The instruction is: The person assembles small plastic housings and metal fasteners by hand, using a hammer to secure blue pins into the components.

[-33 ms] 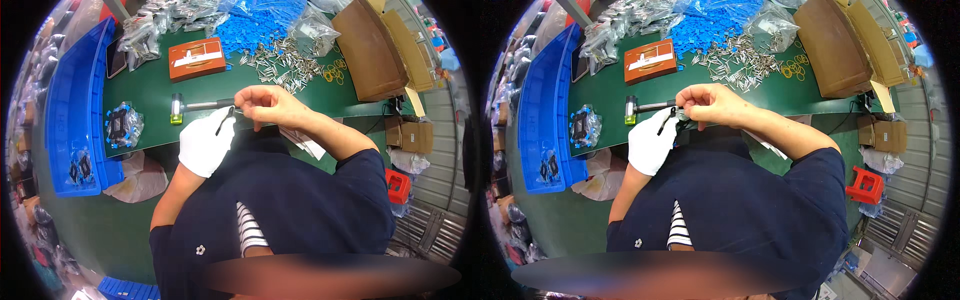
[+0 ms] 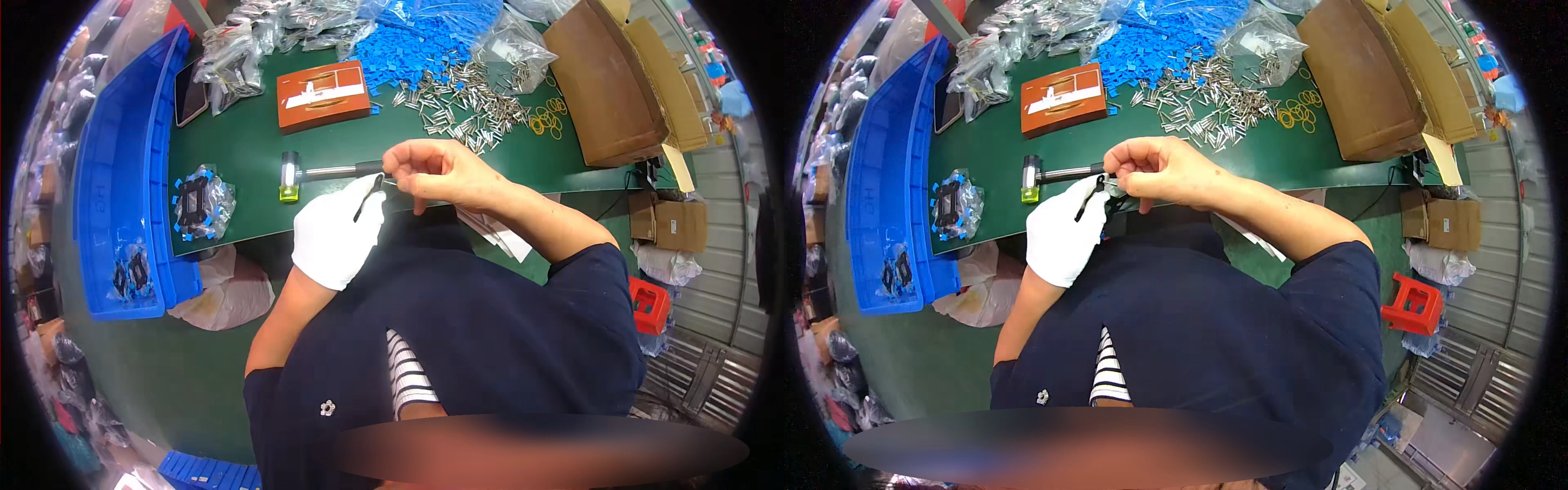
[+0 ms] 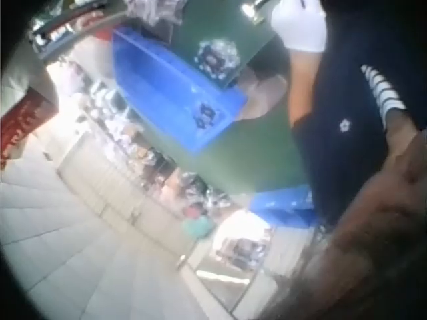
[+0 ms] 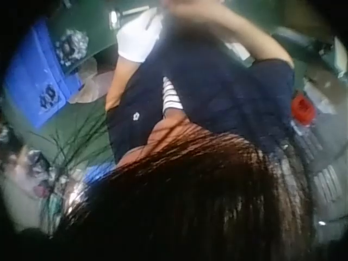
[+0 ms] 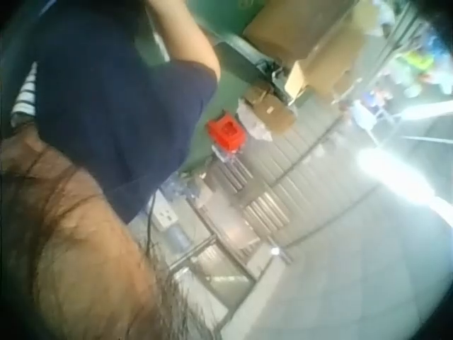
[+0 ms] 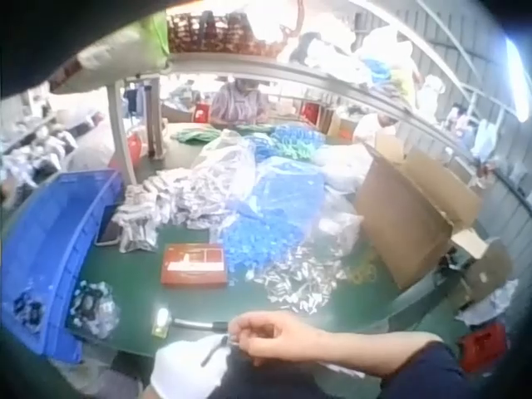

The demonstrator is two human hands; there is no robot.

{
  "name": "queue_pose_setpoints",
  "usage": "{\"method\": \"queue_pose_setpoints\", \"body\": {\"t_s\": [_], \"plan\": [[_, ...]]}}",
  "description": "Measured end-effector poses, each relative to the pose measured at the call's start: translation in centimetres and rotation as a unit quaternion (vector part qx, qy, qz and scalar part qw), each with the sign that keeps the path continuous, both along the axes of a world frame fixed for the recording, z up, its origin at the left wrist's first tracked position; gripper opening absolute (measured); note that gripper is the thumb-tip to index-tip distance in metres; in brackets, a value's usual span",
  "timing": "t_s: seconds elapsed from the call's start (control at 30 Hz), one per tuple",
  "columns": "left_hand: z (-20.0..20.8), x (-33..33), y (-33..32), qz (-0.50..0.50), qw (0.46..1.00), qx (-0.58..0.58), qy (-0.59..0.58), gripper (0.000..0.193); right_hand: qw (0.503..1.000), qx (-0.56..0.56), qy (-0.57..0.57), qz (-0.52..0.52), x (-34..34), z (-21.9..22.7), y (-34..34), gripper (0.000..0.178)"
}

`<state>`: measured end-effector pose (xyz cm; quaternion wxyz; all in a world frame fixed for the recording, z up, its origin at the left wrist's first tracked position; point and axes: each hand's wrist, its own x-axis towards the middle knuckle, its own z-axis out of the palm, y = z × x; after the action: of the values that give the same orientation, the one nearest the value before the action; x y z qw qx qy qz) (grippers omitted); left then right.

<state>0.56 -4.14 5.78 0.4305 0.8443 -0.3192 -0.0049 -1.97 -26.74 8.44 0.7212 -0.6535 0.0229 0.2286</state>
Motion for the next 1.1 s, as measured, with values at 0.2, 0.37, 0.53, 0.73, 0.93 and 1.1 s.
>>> {"method": "queue_pose_setpoints", "body": {"t_s": [0.2,0.37,0.53,0.73,0.93,1.1], "plan": [[0.2,0.1,0.3,0.004,0.992,0.033,-0.118,0.025,0.999,0.016,0.018,-0.037,-0.1,-0.4,1.0,0.028],[0.3,0.1,0.4,0.005,0.987,0.063,-0.147,0.024,0.997,0.046,0.019,-0.053,-0.5,-1.1,1.5,0.031],[0.5,0.1,0.5,0.003,0.974,0.117,-0.192,0.02,0.996,0.033,0.002,-0.083,-0.7,-1.1,2.2,0.035],[-0.1,-0.3,0.9,-0.022,0.996,0.04,-0.081,0.018,0.863,-0.268,-0.422,-0.073,-0.9,-1.9,3.4,0.033],[0.6,0.2,3.0,-0.085,0.965,-0.011,0.249,0.025,0.816,-0.295,-0.496,-0.032,0.5,-2.3,1.9,0.028],[0.1,0.6,4.6,-0.121,0.939,-0.002,0.323,0.027,0.758,-0.31,-0.57,0.061,0.4,-2.5,2.4,0.026]]}}
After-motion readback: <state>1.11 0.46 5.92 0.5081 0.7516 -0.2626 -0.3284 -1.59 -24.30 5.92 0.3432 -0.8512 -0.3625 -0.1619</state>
